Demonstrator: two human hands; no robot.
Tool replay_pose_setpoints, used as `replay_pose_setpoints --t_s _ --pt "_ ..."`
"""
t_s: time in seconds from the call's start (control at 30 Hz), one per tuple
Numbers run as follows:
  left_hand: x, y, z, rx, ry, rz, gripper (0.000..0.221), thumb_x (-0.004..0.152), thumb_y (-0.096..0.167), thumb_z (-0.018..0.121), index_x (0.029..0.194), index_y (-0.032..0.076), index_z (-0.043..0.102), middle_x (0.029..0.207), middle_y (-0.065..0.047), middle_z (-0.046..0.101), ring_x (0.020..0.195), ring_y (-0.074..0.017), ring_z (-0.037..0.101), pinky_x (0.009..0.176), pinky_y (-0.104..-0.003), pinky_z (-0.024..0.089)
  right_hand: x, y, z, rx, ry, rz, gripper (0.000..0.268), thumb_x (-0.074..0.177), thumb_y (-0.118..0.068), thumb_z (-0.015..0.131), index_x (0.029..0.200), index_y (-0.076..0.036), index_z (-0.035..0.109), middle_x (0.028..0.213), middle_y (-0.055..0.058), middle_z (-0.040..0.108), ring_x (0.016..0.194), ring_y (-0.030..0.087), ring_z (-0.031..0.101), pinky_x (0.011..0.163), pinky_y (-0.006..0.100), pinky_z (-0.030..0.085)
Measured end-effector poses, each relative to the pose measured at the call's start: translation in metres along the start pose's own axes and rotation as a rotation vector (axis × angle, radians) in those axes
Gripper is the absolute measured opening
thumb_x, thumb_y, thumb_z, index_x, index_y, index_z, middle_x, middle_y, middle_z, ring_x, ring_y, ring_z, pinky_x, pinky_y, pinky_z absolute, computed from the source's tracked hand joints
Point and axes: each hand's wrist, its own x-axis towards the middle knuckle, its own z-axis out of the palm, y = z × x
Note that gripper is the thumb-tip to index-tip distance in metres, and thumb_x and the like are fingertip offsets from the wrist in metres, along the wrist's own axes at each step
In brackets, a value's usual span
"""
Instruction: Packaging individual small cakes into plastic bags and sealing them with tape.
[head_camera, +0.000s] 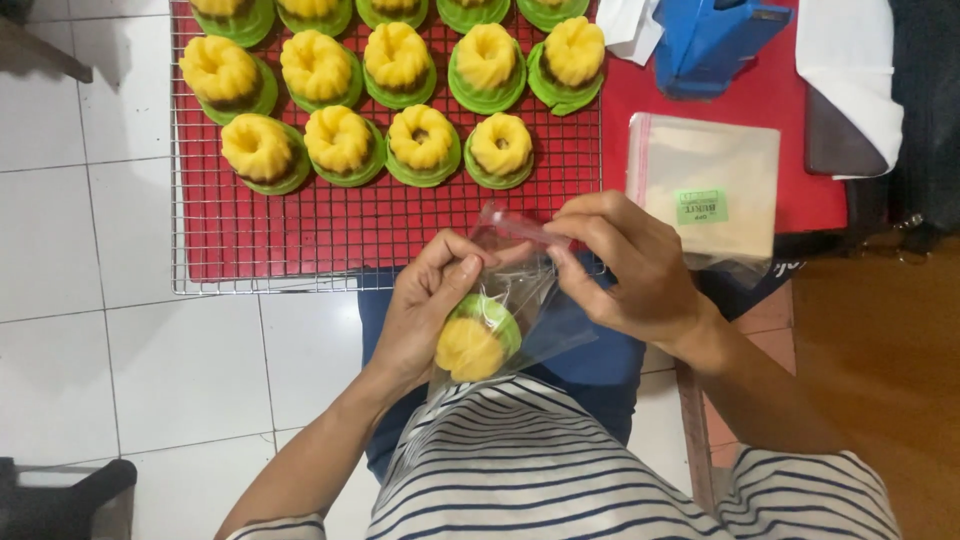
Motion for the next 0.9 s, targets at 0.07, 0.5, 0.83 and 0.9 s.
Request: replay_pose_setpoints --t_s 0.07,0.5,0.83,0.9 --pt "0.000 0.000 0.000 -0.001 -0.005 0.006 0.019 0.101 0.013 0.059 0.102 -0.007 0.060 0.075 -0.016 0.072 0.054 -0.0109 0.066 0.048 -0.021 0.055 0.000 -0.002 -0.001 0.016 -0.006 0.019 0.010 0.089 0.003 0.075 0.099 0.000 0.072 0.094 0.012 0.070 0.080 0.029 0.071 0.075 0.039 0.060" --pt "-0.004 0.000 -0.002 -0.002 -0.064 -0.004 0.019 0.103 0.019 0.057 0.102 0.000 0.059 0.108 -0.023 0.077 0.086 -0.0146 0.075 0.067 -0.021 0.056 -0.017 0.011 0.008 0.012 -0.073 0.076 0.009 0.088 0.002 0.074 0.094 -0.004 0.073 0.092 0.008 0.068 0.074 0.026 0.069 0.073 0.037 0.059" --pt "-0.002 0.006 -0.002 0.045 -0.109 -0.007 0.020 0.104 0.021 0.055 0.098 0.002 0.056 0.111 -0.025 0.076 0.100 -0.0231 0.074 0.071 -0.022 0.055 -0.017 0.014 0.010 -0.085 -0.010 0.005 0.013 0.085 0.008 0.075 0.090 -0.004 0.072 0.086 0.006 0.064 0.068 0.022 0.063 0.070 0.033 0.059" --pt "-0.003 0.007 -0.002 0.040 -0.083 -0.024 0.019 0.103 0.020 0.056 0.099 0.001 0.057 0.109 -0.025 0.076 0.094 -0.0210 0.074 0.067 -0.021 0.055 -0.016 0.017 0.012 -0.196 0.013 -0.103 0.016 0.084 0.012 0.068 0.091 -0.002 0.072 0.088 0.010 0.062 0.069 0.024 0.061 0.070 0.034 0.059"
